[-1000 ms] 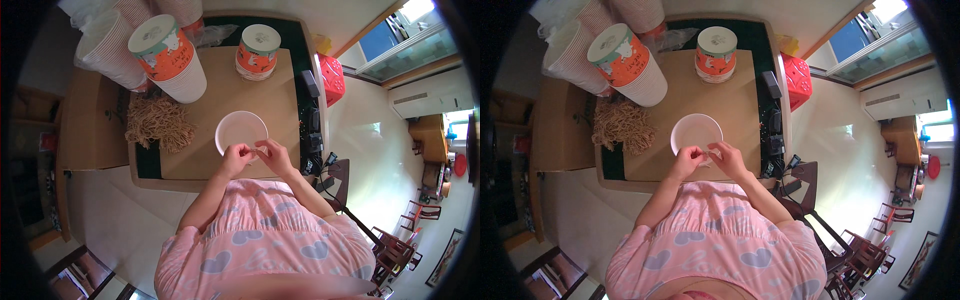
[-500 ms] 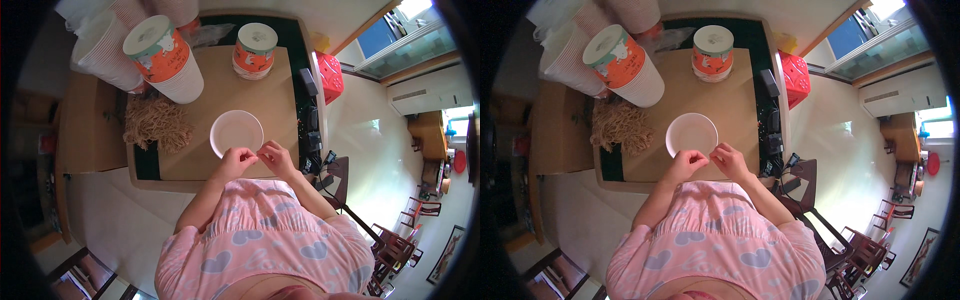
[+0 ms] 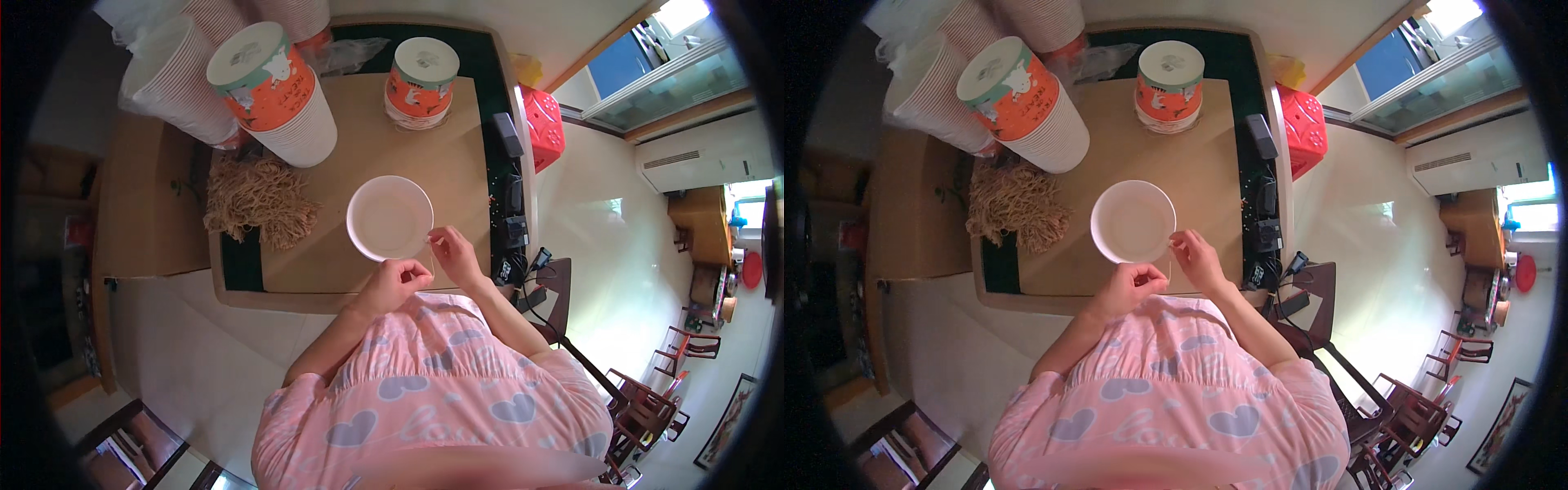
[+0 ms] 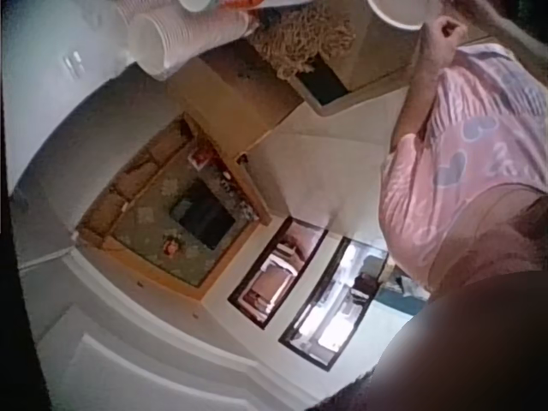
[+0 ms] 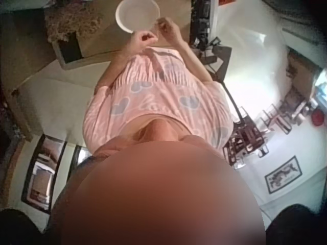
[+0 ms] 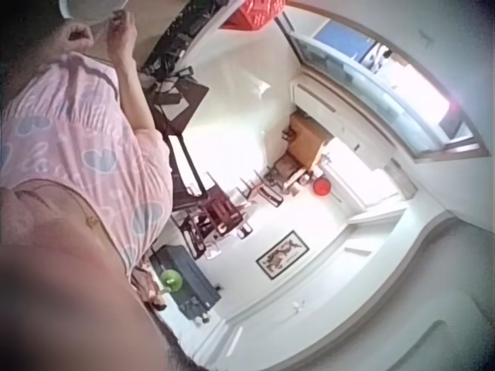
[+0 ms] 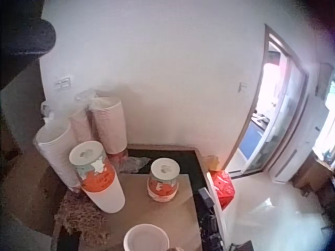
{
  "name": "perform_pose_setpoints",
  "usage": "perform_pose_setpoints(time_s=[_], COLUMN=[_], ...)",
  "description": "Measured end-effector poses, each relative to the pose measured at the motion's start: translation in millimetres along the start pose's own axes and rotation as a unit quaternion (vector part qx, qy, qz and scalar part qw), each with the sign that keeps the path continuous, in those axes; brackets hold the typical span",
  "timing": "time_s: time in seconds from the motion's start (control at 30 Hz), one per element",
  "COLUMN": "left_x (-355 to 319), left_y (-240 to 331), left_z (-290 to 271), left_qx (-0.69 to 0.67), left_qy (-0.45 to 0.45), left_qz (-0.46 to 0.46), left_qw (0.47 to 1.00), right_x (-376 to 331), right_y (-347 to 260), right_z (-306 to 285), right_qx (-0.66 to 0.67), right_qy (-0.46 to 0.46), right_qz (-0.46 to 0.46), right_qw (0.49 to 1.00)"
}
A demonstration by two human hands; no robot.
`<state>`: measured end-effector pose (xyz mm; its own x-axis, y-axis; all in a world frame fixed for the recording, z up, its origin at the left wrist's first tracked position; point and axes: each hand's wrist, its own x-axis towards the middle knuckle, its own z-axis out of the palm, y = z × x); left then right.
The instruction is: The person is tying thin strings through pre-drilled holes in paper cups, likely as part of a decorative or functional assembly process.
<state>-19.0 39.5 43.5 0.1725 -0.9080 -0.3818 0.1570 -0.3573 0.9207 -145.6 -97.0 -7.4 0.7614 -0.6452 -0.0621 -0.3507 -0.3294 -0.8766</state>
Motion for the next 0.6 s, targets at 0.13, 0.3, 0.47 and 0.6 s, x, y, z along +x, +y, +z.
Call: perform_pose_setpoints(time_s=[0.13,0.3,0.47,0.6], left_x=[-1,-1,-3,-5], left_y=[-11,-15,-6,-1], left_z=[0,0,4,3], left_qx=[-0.053,-0.045,-0.049,-0.030], left_qy=[0.024,0.029,0.013,-0.012], left_qz=[0.001,0.010,0.007,0.003], left_qw=[0.998,0.999,0.999,0.999], right_x=[-3,-7,-2,3], right_y=[3,-2,-3,-1], right_z=[-6,-12,-6,-6], right_qx=[-0.039,-0.060,-0.047,-0.078], right_qy=[0.030,-0.004,0.001,-0.015], right_qz=[-0.066,-0.071,-0.111,-0.144], right_qw=[0.997,0.996,0.993,0.986])
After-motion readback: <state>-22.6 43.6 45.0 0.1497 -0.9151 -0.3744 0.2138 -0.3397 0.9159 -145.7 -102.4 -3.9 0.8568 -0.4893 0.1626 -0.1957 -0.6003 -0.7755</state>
